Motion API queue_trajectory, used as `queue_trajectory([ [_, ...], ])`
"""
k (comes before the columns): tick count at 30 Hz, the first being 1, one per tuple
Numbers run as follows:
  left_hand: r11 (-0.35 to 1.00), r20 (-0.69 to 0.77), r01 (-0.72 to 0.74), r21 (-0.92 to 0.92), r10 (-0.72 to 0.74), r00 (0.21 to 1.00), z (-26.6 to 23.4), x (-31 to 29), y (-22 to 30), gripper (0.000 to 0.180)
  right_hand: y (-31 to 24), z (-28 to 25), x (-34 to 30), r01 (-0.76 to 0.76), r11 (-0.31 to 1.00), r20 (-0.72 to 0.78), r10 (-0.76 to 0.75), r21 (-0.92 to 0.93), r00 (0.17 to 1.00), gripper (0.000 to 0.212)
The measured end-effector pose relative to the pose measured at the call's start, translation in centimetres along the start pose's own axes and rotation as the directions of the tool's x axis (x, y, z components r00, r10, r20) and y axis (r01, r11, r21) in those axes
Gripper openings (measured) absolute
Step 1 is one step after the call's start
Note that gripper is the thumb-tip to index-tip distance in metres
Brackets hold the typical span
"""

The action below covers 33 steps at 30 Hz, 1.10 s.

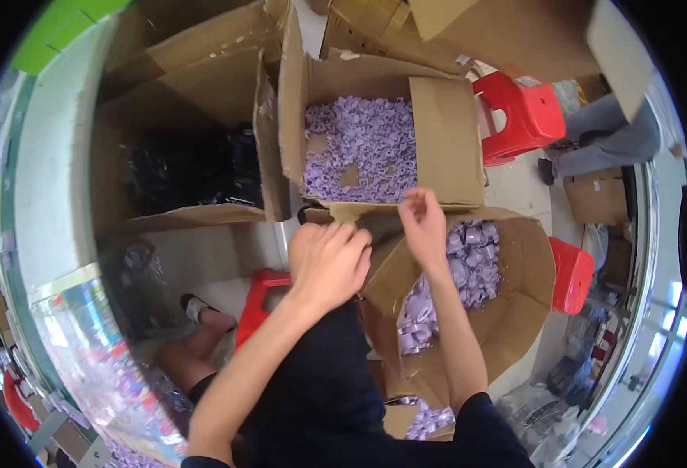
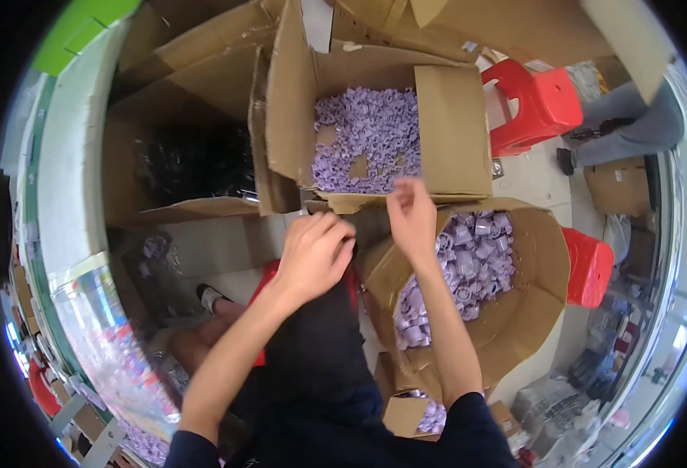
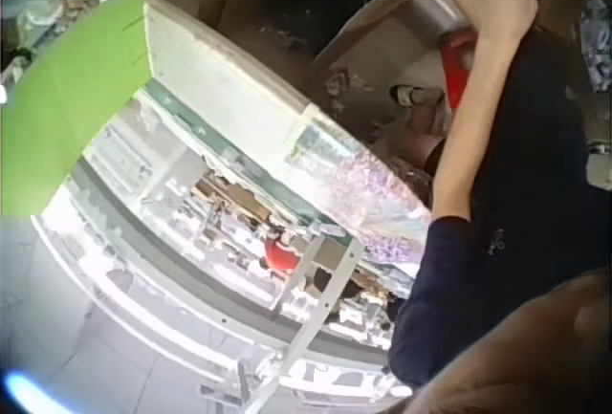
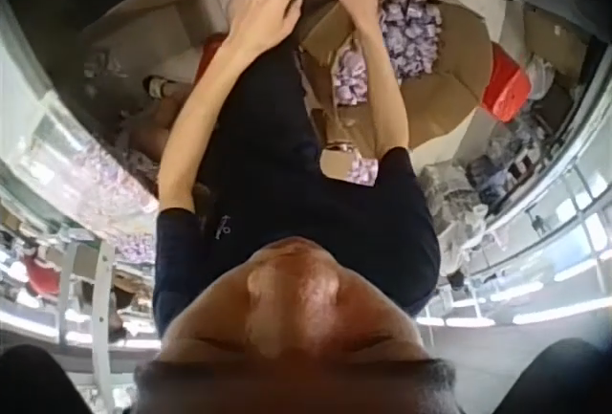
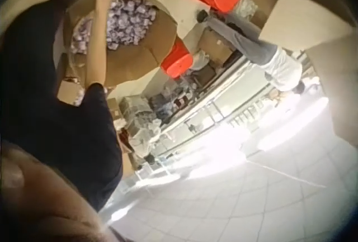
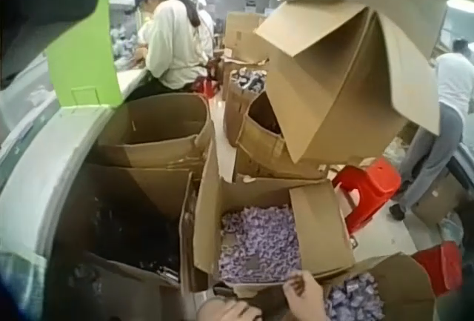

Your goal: The person assembles mini fans by connecting fan heads, brackets, and casings by hand, places the assembled fan units onto a conveyor belt, and scoops plastic parts from a cardboard box onto the table.

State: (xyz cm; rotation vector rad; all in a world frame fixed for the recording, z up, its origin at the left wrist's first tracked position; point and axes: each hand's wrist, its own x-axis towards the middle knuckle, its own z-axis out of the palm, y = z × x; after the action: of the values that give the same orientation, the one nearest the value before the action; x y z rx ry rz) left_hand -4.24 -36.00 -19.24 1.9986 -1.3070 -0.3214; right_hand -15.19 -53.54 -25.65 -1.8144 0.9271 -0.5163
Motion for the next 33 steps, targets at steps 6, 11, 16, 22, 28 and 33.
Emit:
queue_trajectory([
  [6, 0.872, 0.411, 0.153, 0.465, -0.365, 0.835, 13.3, 14.5, -14.4, 0.028, 10.6, 7.4, 17.2, -0.125, 0.992, 0.055, 0.127, -0.032, 0.99, 0.031],
  [11, 0.796, 0.621, 0.137, 0.589, -0.555, 0.554, 19.1, 19.6, -23.9, 0.044, 22.0, 14.3, 24.5, -0.376, 0.833, 0.041, 0.427, -0.406, 0.903, 0.052],
  [16, 0.736, 0.577, 0.375, 0.564, -0.676, 0.459, 24.0, 22.8, -33.2, 0.055, 38.0, 15.0, 30.4, -0.682, 0.6, -0.409, 0.547, -0.417, 0.731, 0.084],
  [22, 0.564, 0.328, 0.8, 0.205, -0.809, 0.487, 26.4, 24.4, -46.5, 0.097, 37.5, 15.5, 32.2, -0.867, 0.422, -0.466, 0.731, -0.264, 0.498, 0.098],
  [28, 0.624, 0.363, 0.779, 0.062, -0.741, 0.565, 35.1, 23.8, -43.2, 0.12, 39.7, 19.1, 28.3, -0.636, 0.619, -0.396, 0.498, -0.461, 0.771, 0.089],
  [33, 0.612, 0.404, 0.787, -0.084, -0.701, 0.588, 37.0, 20.6, -44.8, 0.109, 36.9, 20.3, 27.7, -0.511, 0.679, -0.174, 0.502, -0.528, 0.847, 0.08],
])
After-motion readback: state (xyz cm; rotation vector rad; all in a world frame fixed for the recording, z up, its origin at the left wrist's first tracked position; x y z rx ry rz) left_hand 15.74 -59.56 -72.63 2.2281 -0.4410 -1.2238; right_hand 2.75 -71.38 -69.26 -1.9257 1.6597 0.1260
